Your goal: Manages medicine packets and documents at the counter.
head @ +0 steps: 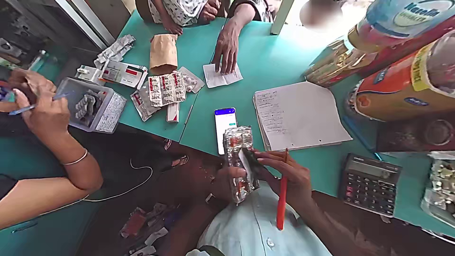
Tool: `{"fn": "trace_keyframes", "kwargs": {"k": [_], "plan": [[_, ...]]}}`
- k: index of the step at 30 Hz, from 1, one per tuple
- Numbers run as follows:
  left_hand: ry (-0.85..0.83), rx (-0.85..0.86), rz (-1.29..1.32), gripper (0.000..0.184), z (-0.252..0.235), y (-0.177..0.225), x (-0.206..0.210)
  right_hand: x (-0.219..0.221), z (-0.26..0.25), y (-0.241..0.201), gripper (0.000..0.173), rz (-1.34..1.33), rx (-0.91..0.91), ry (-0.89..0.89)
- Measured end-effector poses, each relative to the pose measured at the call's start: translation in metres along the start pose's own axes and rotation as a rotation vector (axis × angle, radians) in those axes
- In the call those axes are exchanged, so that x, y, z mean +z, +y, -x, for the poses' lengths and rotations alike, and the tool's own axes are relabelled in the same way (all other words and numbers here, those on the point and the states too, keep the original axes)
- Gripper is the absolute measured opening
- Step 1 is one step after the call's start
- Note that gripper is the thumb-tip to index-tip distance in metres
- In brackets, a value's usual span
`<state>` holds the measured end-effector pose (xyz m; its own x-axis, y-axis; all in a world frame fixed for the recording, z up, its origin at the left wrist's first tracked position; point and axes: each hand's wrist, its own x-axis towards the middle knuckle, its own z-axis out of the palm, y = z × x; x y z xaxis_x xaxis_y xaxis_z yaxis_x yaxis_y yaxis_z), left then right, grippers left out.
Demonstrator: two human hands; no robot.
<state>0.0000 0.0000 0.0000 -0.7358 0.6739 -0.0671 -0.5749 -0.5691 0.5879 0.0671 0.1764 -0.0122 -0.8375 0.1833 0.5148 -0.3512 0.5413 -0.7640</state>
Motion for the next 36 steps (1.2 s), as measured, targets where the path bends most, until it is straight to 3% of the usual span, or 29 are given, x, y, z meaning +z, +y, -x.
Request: {"fn": "trace_keyframes", "kwargs": {"k": [4, 8, 11, 18, 21, 24, 29, 32, 34, 36], "plan": [[-0.137, -0.165, -0.019, 0.017, -0.004, -0.013, 0.006, -0.020, 0.012, -0.004, 0.011, 0.126, 0.039, 0.090], [-0.207, -0.069, -0.138, 0.023, -0.011, -0.014, -0.001, -0.019, 0.012, 0.001, 0.013, 0.118, 0.062, 0.019], [-0.159, -0.173, -0.037, 0.016, -0.024, -0.014, 0.014, -0.017, 0.014, 0.001, 0.019, 0.080, 0.106, -0.017], [-0.216, -0.172, 0.040, 0.017, -0.034, -0.018, 0.016, -0.025, 0.008, -0.012, 0.021, 0.047, 0.090, -0.051], [-0.192, -0.166, 0.049, 0.023, -0.054, -0.012, 0.015, -0.041, 0.000, -0.006, 0.020, -0.080, 0.116, 0.029], [-0.050, -0.001, -0.179, 0.031, -0.086, 0.009, 0.024, -0.059, -0.002, 0.014, 0.025, -0.114, 0.178, 0.225], [-0.050, -0.064, -0.137, 0.022, -0.186, -0.003, 0.024, -0.065, 0.002, 0.055, 0.053, -0.384, 0.423, 0.453], [-0.030, -0.165, -0.053, 0.023, -0.215, -0.018, 0.021, -0.052, 0.000, 0.071, 0.034, -0.547, 0.486, 0.464], [-0.012, -0.224, -0.045, 0.022, -0.223, -0.033, 0.020, -0.048, 0.000, 0.080, 0.019, -0.497, 0.452, 0.408], [-0.013, -0.245, -0.054, 0.021, -0.231, -0.047, 0.019, -0.043, -0.001, 0.085, 0.017, -0.348, 0.434, 0.346]]}}
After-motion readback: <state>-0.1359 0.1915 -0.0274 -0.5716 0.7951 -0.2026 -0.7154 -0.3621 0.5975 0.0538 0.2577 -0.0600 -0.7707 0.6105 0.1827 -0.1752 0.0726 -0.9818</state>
